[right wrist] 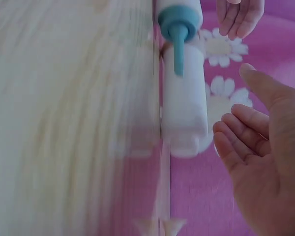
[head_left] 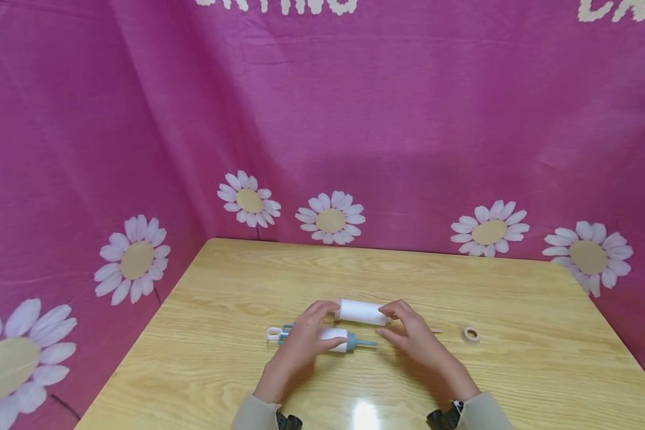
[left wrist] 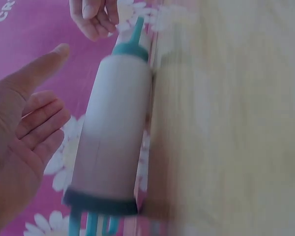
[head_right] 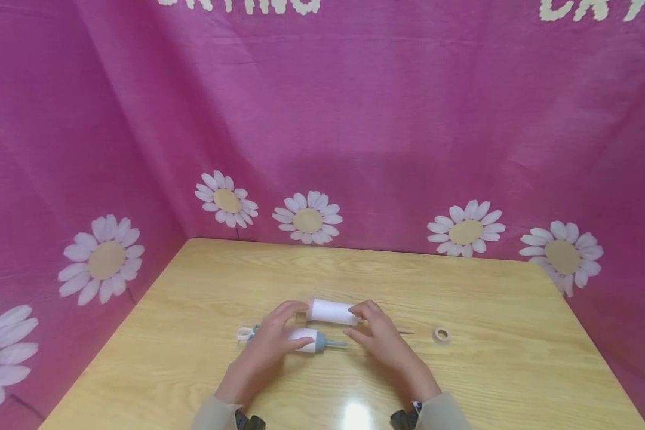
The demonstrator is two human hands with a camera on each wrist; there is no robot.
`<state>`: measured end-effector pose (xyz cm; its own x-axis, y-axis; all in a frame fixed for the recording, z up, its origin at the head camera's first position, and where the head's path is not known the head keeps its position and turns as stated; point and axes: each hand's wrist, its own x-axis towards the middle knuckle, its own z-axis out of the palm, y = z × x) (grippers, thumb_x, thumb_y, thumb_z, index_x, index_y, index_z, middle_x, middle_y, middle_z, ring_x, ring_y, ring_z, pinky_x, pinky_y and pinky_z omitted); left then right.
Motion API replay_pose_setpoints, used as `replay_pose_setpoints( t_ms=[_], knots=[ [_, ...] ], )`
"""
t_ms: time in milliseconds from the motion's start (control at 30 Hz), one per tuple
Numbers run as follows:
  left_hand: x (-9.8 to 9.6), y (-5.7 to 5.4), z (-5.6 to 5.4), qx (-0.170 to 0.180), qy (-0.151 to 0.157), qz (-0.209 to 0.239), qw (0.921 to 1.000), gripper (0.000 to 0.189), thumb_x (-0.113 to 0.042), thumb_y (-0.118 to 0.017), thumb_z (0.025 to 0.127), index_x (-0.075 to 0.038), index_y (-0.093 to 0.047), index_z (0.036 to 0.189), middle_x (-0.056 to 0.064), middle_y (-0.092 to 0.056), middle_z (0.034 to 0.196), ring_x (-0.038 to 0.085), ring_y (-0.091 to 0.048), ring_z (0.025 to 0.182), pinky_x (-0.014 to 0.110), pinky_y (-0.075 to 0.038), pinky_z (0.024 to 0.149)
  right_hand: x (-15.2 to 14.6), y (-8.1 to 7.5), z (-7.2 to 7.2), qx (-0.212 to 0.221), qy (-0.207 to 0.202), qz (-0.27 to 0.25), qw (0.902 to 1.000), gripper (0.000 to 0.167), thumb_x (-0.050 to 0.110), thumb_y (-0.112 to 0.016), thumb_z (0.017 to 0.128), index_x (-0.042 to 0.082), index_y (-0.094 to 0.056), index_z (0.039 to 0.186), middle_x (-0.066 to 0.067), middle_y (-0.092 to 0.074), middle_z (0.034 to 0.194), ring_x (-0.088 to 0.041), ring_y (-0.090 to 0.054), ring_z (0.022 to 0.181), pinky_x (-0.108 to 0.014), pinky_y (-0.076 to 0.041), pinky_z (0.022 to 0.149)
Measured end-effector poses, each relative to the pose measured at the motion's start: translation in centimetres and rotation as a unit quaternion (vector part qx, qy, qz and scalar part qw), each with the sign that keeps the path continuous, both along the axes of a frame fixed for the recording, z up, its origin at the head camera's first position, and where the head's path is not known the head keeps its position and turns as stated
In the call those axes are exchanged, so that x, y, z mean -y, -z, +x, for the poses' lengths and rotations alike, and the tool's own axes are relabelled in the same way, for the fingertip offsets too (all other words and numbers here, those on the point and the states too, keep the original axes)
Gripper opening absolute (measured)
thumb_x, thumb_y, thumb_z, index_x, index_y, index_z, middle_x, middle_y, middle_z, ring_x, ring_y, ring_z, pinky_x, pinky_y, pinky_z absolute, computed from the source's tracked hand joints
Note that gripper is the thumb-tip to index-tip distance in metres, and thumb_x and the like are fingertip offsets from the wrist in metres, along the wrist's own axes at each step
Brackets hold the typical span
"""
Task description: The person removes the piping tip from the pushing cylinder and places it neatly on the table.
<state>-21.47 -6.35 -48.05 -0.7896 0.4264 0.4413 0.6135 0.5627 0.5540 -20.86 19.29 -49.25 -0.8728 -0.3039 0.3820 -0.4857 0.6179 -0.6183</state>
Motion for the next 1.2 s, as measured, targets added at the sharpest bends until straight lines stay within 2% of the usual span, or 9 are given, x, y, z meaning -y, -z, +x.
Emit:
replay_pose_setpoints(
  t_ms=[167,333,433,567,700,800,967,1200],
  knots=[
    [2.3,0.2,0.1,0.017,-0.01,0.0,0.9998,0.061,-0.025,-0.086,0.073,-0.006,-0.061,0.126,0.007,-0.064,0.126,0.025,-0.061,0.118,0.042,-0.051,0.101,1.6,0.1,0.0,-0.006,-0.043,0.019,0.9989,0.034,0.019,-0.076,0.085,0.006,-0.062,0.113,-0.005,-0.064,0.108,-0.022,-0.063,0.1,-0.038,-0.056,0.085],
    [4.4,0.1,0.2,0.09,-0.033,-0.007,0.9954,0.066,-0.026,-0.086,0.074,-0.009,-0.057,0.131,0.007,-0.06,0.132,0.029,-0.058,0.121,0.047,-0.05,0.101,2.6,0.2,-0.2,-0.018,-0.092,0.033,0.9951,0.033,0.02,-0.076,0.085,0.002,-0.063,0.111,-0.008,-0.065,0.107,-0.02,-0.062,0.102,-0.034,-0.056,0.087],
    [5.8,0.2,0.0,0.126,-0.043,-0.03,0.9906,0.069,-0.03,-0.085,0.075,-0.009,-0.055,0.134,0.008,-0.058,0.135,0.029,-0.056,0.124,0.047,-0.049,0.103,2.9,0.3,-0.3,-0.02,-0.117,0.041,0.9921,0.035,0.02,-0.075,0.085,0.0,-0.063,0.111,-0.009,-0.065,0.106,-0.021,-0.063,0.098,-0.032,-0.057,0.085],
    [7.3,0.7,-0.6,0.151,-0.032,-0.054,0.9866,0.071,-0.032,-0.085,0.075,-0.007,-0.055,0.134,0.009,-0.059,0.133,0.027,-0.059,0.118,0.044,-0.052,0.098,3.5,0.4,-0.3,-0.006,-0.127,0.058,0.9902,0.036,0.021,-0.076,0.085,0.001,-0.062,0.111,-0.008,-0.064,0.102,-0.021,-0.062,0.092,-0.03,-0.056,0.081],
    [8.3,0.9,-0.8,0.178,-0.01,-0.046,0.9829,0.068,-0.026,-0.086,0.075,-0.004,-0.056,0.131,0.011,-0.06,0.129,0.027,-0.061,0.114,0.044,-0.054,0.095,3.8,0.5,-0.3,0.001,-0.128,0.073,0.9891,0.033,0.02,-0.077,0.084,0.002,-0.062,0.108,-0.006,-0.063,0.099,-0.016,-0.06,0.089,-0.028,-0.055,0.079],
    [8.5,1.1,-1.0,0.189,0.001,-0.044,0.981,0.064,-0.023,-0.085,0.075,-0.003,-0.057,0.129,0.012,-0.061,0.127,0.028,-0.061,0.114,0.044,-0.054,0.095,3.9,0.5,-0.4,0.007,-0.13,0.087,0.9876,0.031,0.019,-0.076,0.084,0.003,-0.063,0.106,-0.004,-0.063,0.099,-0.012,-0.058,0.088,-0.026,-0.053,0.078],
    [8.5,1.3,-1.3,0.186,0.009,-0.033,0.982,0.059,-0.019,-0.085,0.075,-0.002,-0.06,0.125,0.014,-0.064,0.124,0.029,-0.064,0.112,0.043,-0.055,0.094,3.9,0.5,-0.6,0.023,-0.129,0.104,0.9859,0.025,0.015,-0.074,0.086,0.003,-0.063,0.104,-0.002,-0.061,0.095,-0.009,-0.054,0.086,-0.023,-0.05,0.075],
    [8.5,1.2,-1.3,0.196,0.013,-0.023,0.9802,0.055,-0.02,-0.085,0.075,-0.005,-0.062,0.123,0.012,-0.067,0.123,0.027,-0.065,0.111,0.041,-0.055,0.093,3.8,0.4,-0.4,0.044,-0.128,0.089,0.9868,0.022,0.012,-0.073,0.087,0.001,-0.063,0.103,-0.004,-0.062,0.095,-0.012,-0.058,0.086,-0.023,-0.052,0.076]
  ],
)
